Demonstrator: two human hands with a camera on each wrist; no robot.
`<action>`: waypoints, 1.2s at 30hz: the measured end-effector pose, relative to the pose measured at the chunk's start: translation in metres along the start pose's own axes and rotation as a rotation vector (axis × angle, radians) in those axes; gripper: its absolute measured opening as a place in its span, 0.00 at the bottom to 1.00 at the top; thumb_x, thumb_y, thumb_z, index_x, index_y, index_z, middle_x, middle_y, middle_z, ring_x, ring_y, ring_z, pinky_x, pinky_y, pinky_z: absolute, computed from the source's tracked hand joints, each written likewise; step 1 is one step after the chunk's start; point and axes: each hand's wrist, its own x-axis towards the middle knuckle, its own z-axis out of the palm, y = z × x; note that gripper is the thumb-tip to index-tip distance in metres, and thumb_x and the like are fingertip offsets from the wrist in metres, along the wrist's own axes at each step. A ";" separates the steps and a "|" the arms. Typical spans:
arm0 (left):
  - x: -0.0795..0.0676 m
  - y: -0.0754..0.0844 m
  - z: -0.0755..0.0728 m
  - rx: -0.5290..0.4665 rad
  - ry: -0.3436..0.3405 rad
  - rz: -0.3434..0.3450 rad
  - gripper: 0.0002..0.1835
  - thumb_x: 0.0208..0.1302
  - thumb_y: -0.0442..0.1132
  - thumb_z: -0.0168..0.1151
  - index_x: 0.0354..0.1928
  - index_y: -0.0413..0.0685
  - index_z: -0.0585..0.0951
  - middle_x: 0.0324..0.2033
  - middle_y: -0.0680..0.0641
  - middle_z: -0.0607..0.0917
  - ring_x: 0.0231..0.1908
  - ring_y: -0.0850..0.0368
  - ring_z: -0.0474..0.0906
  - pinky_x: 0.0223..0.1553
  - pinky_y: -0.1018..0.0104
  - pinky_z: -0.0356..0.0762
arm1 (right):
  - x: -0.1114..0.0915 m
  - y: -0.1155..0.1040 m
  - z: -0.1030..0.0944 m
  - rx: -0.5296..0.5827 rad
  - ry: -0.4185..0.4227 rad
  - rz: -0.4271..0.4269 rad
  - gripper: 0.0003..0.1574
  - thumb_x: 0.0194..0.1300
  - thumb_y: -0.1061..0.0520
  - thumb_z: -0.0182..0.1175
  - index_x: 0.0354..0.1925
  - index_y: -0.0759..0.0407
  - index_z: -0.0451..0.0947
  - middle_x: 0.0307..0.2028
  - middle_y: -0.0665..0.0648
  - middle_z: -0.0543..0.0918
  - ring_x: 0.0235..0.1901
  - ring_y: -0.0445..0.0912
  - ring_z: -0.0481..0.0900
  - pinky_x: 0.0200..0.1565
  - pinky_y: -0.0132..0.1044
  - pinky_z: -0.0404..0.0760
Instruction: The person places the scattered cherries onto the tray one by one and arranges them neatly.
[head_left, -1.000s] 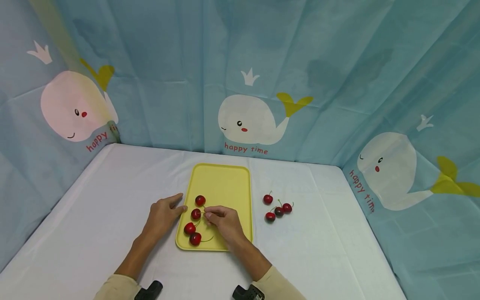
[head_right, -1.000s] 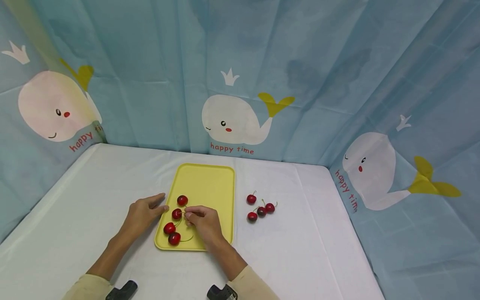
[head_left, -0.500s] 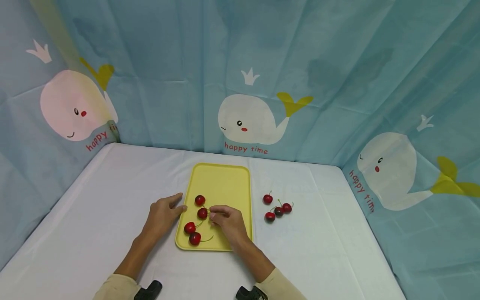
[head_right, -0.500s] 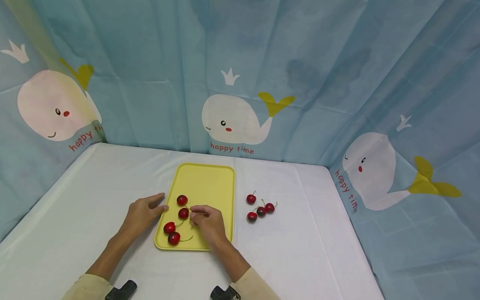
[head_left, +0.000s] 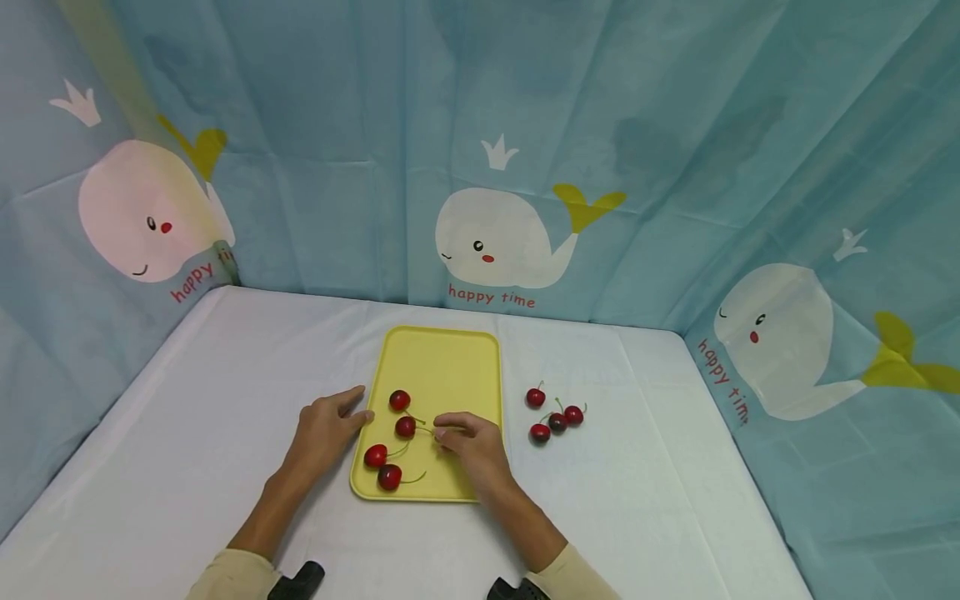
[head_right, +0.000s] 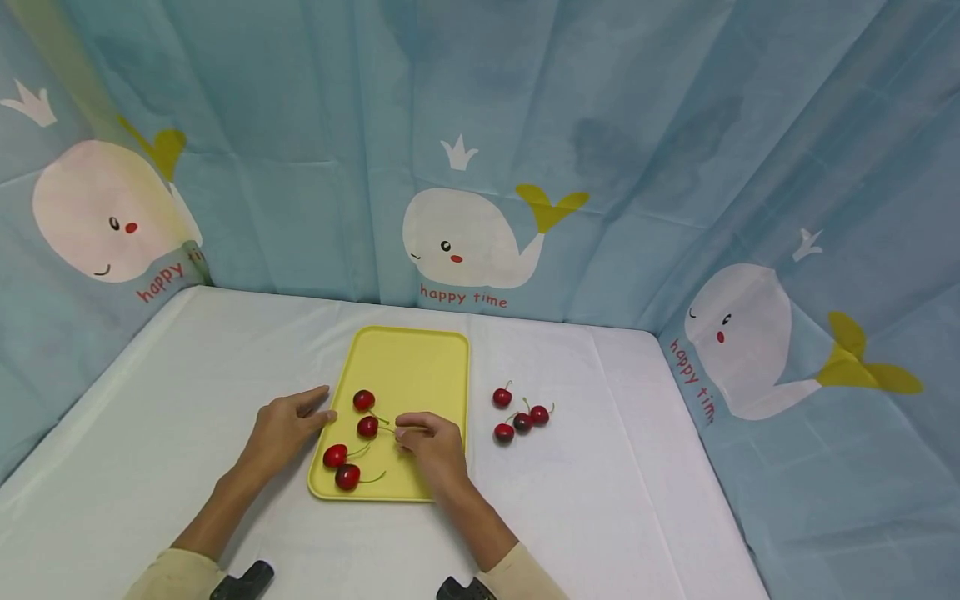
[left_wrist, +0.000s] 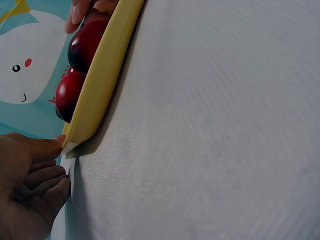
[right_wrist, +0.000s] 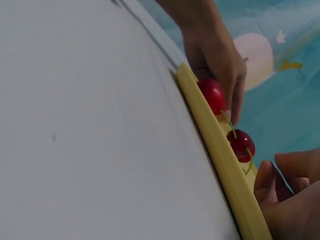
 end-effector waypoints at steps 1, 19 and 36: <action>0.000 0.000 0.000 0.001 0.000 0.001 0.31 0.75 0.41 0.66 0.75 0.36 0.73 0.70 0.34 0.77 0.72 0.31 0.71 0.71 0.35 0.70 | -0.001 0.000 -0.002 0.002 0.000 0.002 0.14 0.67 0.62 0.71 0.50 0.65 0.89 0.48 0.61 0.90 0.38 0.45 0.87 0.45 0.33 0.88; 0.000 0.000 0.000 0.013 -0.010 -0.010 0.32 0.75 0.41 0.66 0.75 0.37 0.72 0.70 0.34 0.77 0.72 0.31 0.70 0.71 0.35 0.70 | -0.017 -0.010 -0.036 -0.001 -0.029 -0.082 0.22 0.67 0.60 0.73 0.55 0.71 0.85 0.52 0.66 0.89 0.41 0.48 0.87 0.45 0.37 0.90; 0.000 0.002 0.000 0.006 -0.008 -0.010 0.31 0.75 0.41 0.66 0.75 0.37 0.73 0.70 0.34 0.77 0.73 0.32 0.70 0.71 0.36 0.70 | -0.028 -0.014 -0.058 -0.086 0.043 -0.118 0.19 0.65 0.61 0.74 0.53 0.69 0.86 0.45 0.63 0.90 0.36 0.45 0.85 0.42 0.31 0.88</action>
